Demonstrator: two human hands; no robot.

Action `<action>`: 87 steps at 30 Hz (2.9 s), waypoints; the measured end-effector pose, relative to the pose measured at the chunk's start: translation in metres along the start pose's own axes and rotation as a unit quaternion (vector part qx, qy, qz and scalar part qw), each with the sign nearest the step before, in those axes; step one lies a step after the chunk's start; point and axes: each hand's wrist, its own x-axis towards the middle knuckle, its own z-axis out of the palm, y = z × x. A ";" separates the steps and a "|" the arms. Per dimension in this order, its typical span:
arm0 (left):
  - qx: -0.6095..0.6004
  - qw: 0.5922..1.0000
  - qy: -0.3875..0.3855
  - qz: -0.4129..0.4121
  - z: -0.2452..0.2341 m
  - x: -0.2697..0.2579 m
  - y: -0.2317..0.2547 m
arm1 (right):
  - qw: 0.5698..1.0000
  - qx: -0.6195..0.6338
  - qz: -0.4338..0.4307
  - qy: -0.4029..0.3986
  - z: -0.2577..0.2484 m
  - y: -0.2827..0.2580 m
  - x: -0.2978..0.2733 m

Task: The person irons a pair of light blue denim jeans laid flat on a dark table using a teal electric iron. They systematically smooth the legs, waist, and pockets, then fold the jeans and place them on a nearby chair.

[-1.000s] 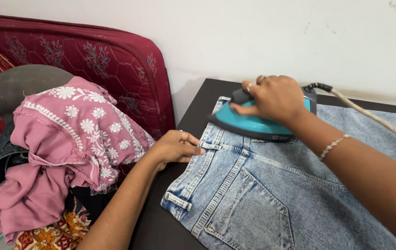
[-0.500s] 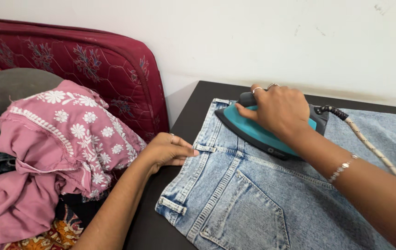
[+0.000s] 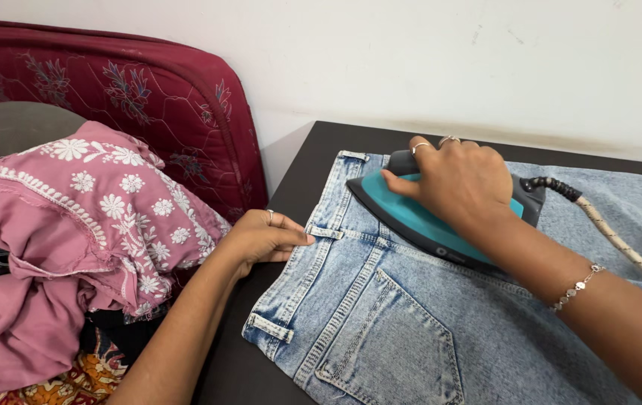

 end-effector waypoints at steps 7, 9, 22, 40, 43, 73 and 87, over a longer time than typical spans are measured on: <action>0.014 1.000 0.016 -0.004 0.002 -0.003 0.001 | 1.000 -0.002 0.005 0.018 -0.004 0.002 -0.007; 0.013 1.000 0.020 0.001 0.001 -0.002 0.002 | 1.000 -0.006 -0.005 0.015 -0.009 0.001 -0.009; 0.014 1.000 0.020 0.003 0.002 0.004 -0.004 | 1.000 0.016 -0.012 0.017 -0.014 0.008 -0.012; 0.026 0.997 0.030 0.060 0.008 -0.004 -0.004 | 0.990 0.084 -0.116 0.001 -0.088 -0.020 -0.083; 0.137 0.981 0.079 0.113 0.014 -0.014 -0.002 | 0.988 0.095 -0.113 -0.039 -0.095 -0.020 -0.094; 0.441 0.775 0.263 0.368 0.098 -0.102 0.043 | 0.993 0.053 -0.103 -0.032 -0.099 0.053 -0.200; 0.495 0.799 0.097 0.328 0.149 -0.093 0.007 | 0.996 -0.016 -0.087 0.010 -0.087 0.111 -0.268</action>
